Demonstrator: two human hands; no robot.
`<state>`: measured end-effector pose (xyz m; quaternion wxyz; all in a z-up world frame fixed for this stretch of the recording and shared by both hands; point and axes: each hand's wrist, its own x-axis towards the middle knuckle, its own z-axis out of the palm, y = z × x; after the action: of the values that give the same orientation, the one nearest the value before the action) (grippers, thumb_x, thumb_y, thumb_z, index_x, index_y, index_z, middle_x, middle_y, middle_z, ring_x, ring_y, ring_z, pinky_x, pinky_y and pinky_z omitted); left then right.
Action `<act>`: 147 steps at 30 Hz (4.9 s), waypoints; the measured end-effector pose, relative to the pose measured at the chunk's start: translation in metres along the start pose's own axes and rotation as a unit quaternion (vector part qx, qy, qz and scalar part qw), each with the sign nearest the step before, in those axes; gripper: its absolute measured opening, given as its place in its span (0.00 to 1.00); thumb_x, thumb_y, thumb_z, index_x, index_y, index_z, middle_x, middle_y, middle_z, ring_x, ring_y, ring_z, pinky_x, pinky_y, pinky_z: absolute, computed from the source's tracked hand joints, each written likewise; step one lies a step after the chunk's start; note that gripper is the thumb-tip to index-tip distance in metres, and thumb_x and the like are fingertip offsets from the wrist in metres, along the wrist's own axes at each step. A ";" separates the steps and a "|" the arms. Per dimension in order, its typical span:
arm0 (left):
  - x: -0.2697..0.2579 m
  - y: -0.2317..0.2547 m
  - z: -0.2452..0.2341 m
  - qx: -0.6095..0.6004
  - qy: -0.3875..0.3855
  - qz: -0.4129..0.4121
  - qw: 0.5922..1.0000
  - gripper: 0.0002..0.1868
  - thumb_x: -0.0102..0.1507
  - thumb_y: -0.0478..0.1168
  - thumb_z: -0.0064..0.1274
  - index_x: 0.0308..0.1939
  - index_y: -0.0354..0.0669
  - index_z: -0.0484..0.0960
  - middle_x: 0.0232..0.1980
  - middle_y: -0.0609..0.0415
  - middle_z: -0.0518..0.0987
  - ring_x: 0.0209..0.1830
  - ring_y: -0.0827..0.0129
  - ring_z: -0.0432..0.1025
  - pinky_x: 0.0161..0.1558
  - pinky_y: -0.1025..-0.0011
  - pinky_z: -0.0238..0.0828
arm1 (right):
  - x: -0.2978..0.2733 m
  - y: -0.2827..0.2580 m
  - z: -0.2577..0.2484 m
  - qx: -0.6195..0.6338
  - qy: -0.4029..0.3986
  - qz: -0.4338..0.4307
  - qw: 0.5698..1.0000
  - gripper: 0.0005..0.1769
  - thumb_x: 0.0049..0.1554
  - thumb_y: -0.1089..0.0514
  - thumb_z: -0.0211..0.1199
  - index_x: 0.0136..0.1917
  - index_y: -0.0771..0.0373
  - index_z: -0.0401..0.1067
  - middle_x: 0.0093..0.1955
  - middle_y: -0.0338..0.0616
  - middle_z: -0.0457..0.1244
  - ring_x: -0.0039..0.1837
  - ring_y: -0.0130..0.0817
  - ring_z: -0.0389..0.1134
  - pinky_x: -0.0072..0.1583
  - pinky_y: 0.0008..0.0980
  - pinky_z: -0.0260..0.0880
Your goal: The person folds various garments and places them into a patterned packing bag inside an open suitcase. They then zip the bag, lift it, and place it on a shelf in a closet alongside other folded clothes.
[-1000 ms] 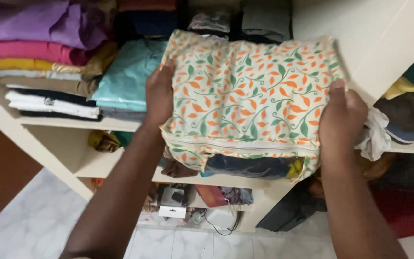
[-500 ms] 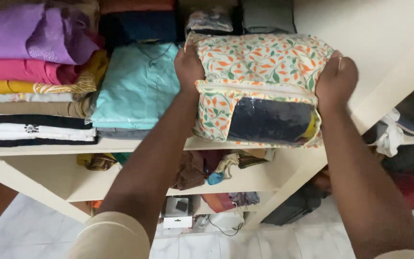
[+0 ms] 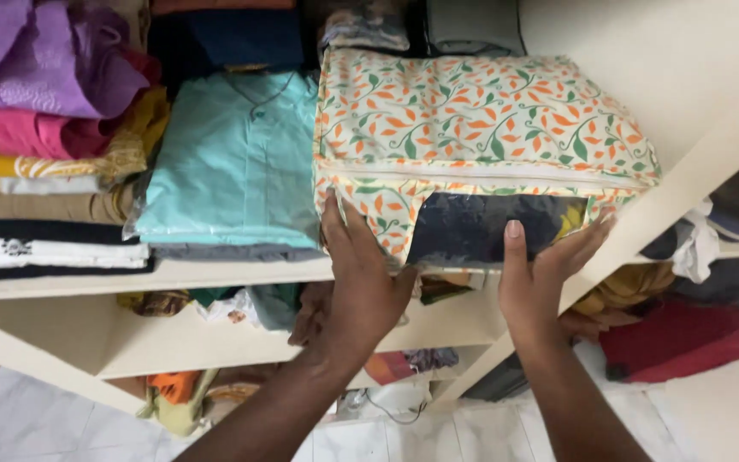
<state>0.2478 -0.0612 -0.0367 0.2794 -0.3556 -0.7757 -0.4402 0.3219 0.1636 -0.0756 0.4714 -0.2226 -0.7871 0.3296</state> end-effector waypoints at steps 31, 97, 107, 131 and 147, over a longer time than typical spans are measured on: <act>0.212 -0.022 0.063 0.309 -0.205 -0.049 0.927 0.37 0.68 0.63 0.35 0.76 0.48 0.61 0.80 0.45 0.56 0.81 0.45 0.47 0.74 0.36 0.40 | 0.222 -0.060 0.038 -0.274 -0.249 -0.146 0.917 0.39 0.64 0.34 0.47 0.80 0.55 0.51 0.82 0.54 0.44 0.82 0.52 0.43 0.78 0.50 0.42; 0.004 0.076 -0.087 0.258 -0.034 0.001 0.966 0.43 0.54 0.37 0.58 0.70 0.22 0.59 0.68 0.29 0.70 0.59 0.45 0.73 0.52 0.61 0.74 | 0.011 -0.162 0.056 0.545 -0.344 0.043 0.764 0.20 0.62 0.59 0.62 0.66 0.66 0.67 0.61 0.45 0.66 0.60 0.33 0.69 0.63 0.36 0.70; 0.071 0.046 -0.141 0.182 -0.152 0.147 0.960 0.53 0.53 0.63 0.65 0.75 0.44 0.59 0.76 0.36 0.56 0.77 0.42 0.48 0.71 0.40 0.37 | 0.185 -0.164 -0.029 0.266 -0.349 0.197 0.877 0.22 0.53 0.65 0.63 0.62 0.59 0.69 0.53 0.47 0.70 0.52 0.42 0.74 0.52 0.47 0.78; 0.145 0.008 -0.019 0.189 -0.170 0.107 0.961 0.33 0.63 0.56 0.50 0.71 0.52 0.73 0.73 0.47 0.71 0.73 0.50 0.63 0.69 0.47 0.57 | 0.242 -0.129 -0.013 -0.372 -0.166 -0.185 0.894 0.45 0.60 0.34 0.59 0.81 0.59 0.56 0.80 0.63 0.53 0.80 0.58 0.54 0.73 0.55 0.60; 0.027 -0.104 -0.184 0.363 -0.184 0.092 0.909 0.33 0.52 0.45 0.60 0.62 0.47 0.77 0.71 0.47 0.72 0.68 0.49 0.66 0.63 0.49 0.61 | 0.082 -0.127 -0.083 0.042 -0.131 -0.357 0.924 0.25 0.66 0.49 0.63 0.67 0.69 0.68 0.66 0.61 0.63 0.69 0.51 0.64 0.68 0.49 0.64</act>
<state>0.1711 -0.2522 0.0168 0.2810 -0.3740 -0.8834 -0.0279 0.3529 0.1564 0.0939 0.4595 0.1380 -0.8547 0.1980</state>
